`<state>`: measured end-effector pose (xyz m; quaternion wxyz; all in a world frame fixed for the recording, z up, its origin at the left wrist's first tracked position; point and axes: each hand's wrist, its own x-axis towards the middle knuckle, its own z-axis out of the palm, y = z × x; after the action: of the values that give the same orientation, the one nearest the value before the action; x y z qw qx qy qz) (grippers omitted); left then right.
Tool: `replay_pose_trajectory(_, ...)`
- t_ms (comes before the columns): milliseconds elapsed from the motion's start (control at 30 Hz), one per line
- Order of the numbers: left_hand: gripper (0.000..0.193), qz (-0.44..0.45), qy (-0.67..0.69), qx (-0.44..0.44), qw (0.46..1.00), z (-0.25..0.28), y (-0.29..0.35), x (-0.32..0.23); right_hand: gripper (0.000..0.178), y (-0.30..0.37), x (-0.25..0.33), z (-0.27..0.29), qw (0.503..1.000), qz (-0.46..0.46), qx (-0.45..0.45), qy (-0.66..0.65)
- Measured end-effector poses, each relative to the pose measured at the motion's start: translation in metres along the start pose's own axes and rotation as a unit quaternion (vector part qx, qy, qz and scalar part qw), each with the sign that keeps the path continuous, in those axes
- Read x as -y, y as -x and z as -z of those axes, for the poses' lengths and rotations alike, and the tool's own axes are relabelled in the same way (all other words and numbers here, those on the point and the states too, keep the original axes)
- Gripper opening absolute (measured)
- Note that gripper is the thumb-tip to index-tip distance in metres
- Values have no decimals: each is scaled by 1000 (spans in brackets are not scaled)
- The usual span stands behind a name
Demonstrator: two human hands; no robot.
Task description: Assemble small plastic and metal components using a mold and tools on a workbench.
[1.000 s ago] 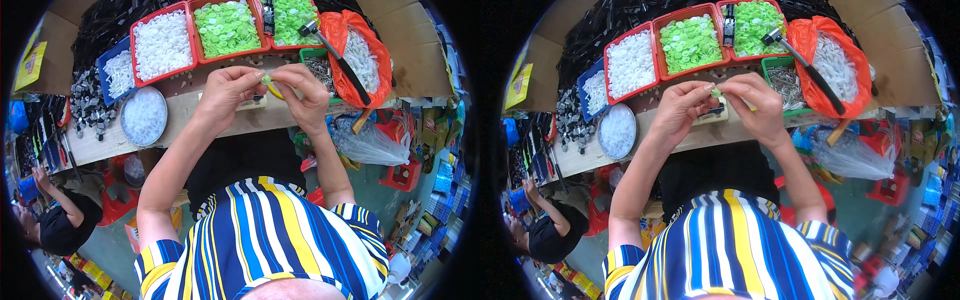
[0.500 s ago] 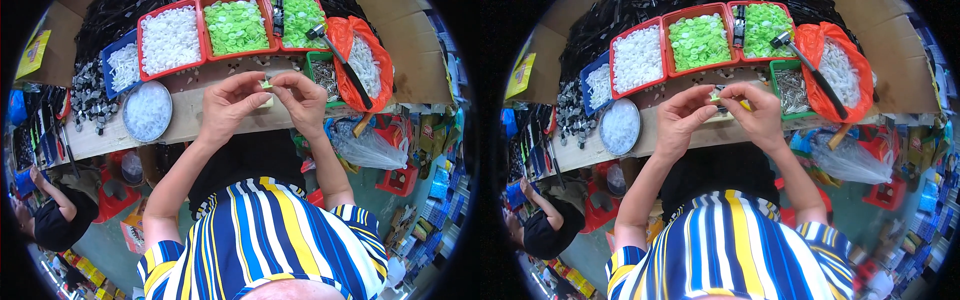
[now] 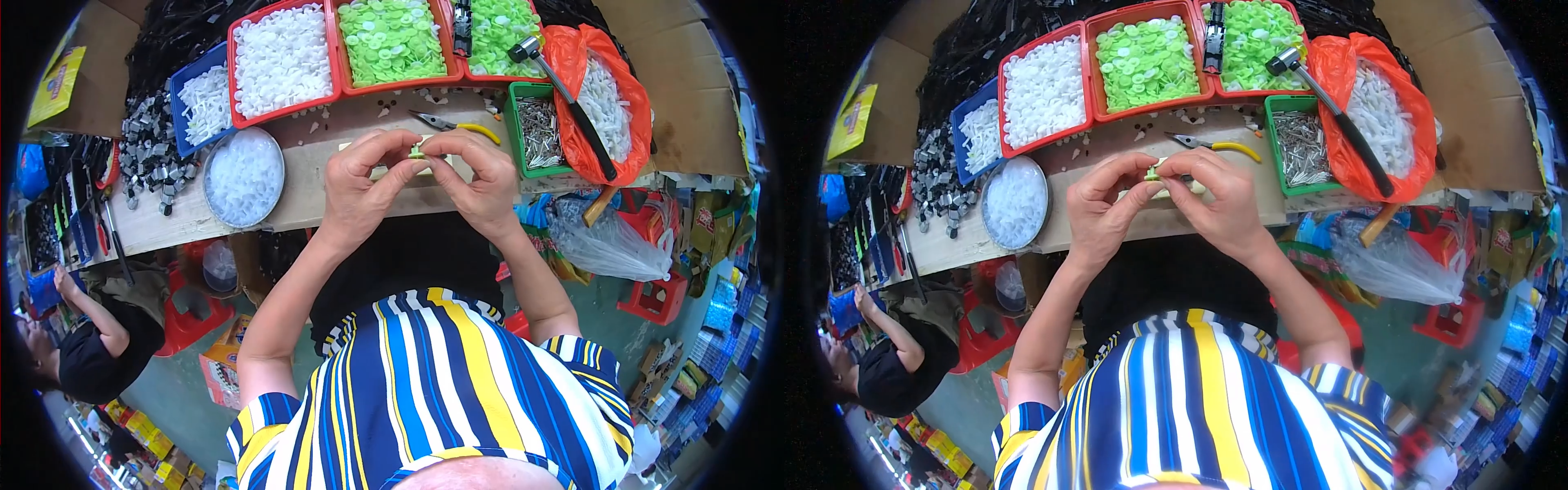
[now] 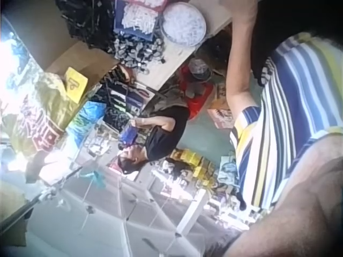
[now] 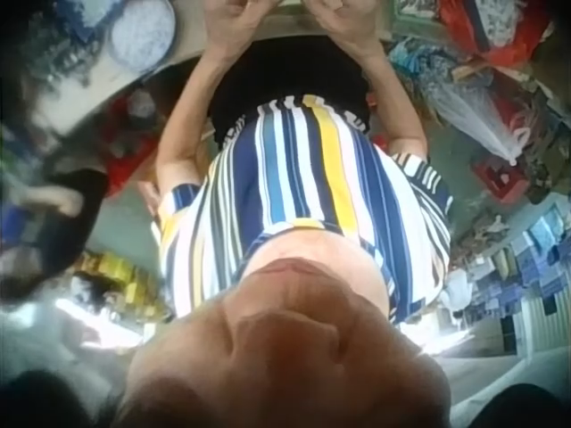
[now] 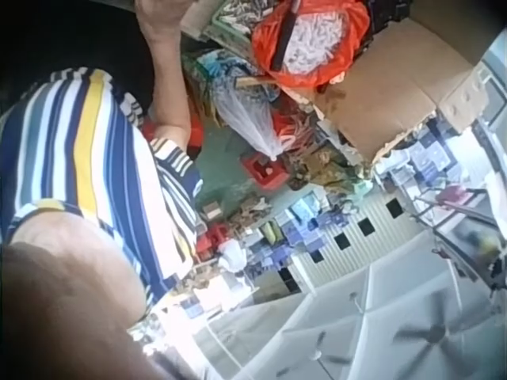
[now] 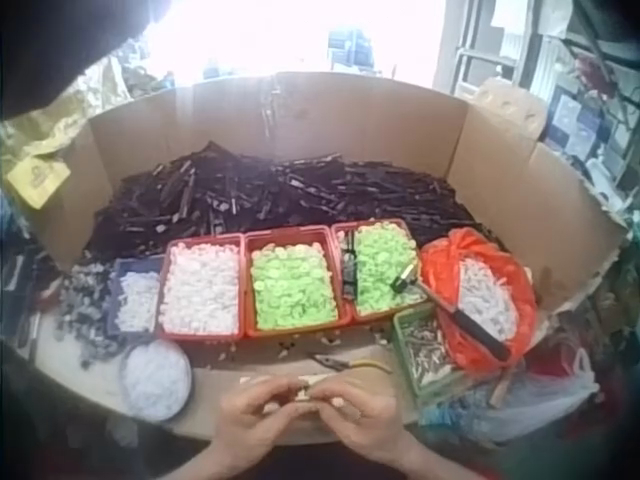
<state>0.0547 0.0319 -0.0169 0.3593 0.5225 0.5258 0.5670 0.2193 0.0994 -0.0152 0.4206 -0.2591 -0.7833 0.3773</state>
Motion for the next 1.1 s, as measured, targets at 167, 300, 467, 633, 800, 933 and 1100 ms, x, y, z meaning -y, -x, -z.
replay_pose_trajectory(167, 32, -27, -116, -3, 993, 6, 4, 4, 13, -1, -10, -4, 998, 27, 26, 55)
replay_pose_trajectory(300, 37, -133, -263, -42, 955, 19, 13, 14, 13, -3, -23, -11, 987, 66, 47, 139)
replay_pose_trajectory(467, 34, -229, -387, -3, 893, 27, 23, 28, 11, -7, -25, -15, 983, 58, 63, 165)
replay_pose_trajectory(633, 32, -253, -404, 11, 879, 26, 27, 36, 8, -9, -23, -16, 976, 37, 88, 195)
replay_pose_trajectory(800, 37, -266, -436, 25, 859, 23, 26, 37, 7, -16, -19, -10, 963, 37, 156, 219)
replay_pose_trajectory(933, 34, -281, -467, 38, 838, 21, 24, 38, 8, -21, -16, -4, 955, 38, 193, 221)
replay_pose_trajectory(1100, 34, -284, -482, 43, 828, 20, 23, 38, 19, -10, -28, -8, 965, 48, 162, 202)
